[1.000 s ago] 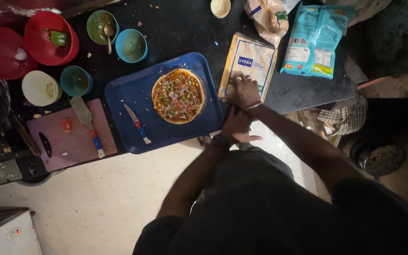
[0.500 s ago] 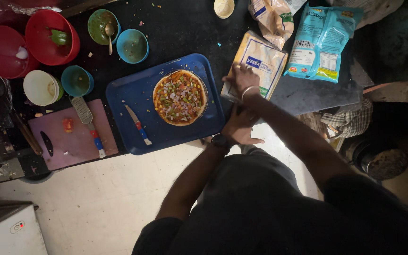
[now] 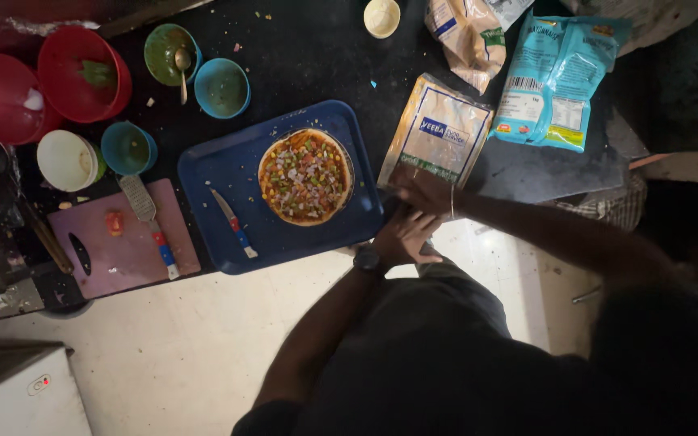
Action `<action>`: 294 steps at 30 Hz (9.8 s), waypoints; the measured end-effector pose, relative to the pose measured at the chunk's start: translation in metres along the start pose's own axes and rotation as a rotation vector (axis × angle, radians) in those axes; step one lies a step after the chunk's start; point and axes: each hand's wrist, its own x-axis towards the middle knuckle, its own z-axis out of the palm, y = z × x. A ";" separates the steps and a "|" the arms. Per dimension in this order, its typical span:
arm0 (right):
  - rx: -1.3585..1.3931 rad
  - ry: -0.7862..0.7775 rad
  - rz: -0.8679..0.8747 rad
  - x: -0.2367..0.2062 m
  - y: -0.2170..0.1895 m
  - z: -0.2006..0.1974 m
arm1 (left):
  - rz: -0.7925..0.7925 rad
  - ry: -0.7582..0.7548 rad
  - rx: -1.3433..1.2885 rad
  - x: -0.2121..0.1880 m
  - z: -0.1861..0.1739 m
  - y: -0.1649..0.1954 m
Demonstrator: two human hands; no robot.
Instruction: The person chops capsicum, onion, and tomato on a cutting board with a knife, then sprinkles the chopped vegetables by hand over a sauced pizza base on a blue tray. They then open a packet of shredded cheese and sprinkle cheese over the topped pizza.
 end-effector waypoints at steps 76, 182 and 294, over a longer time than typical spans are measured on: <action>0.009 -0.131 -0.088 0.072 0.043 -0.002 | -0.164 -0.021 -0.132 0.005 0.005 0.002; -0.392 0.274 -0.311 0.031 0.002 -0.054 | 0.055 -0.193 0.067 -0.018 0.001 -0.014; -1.225 -0.228 0.559 0.194 -0.191 0.109 | -1.014 0.727 -0.608 -0.336 -0.122 -0.049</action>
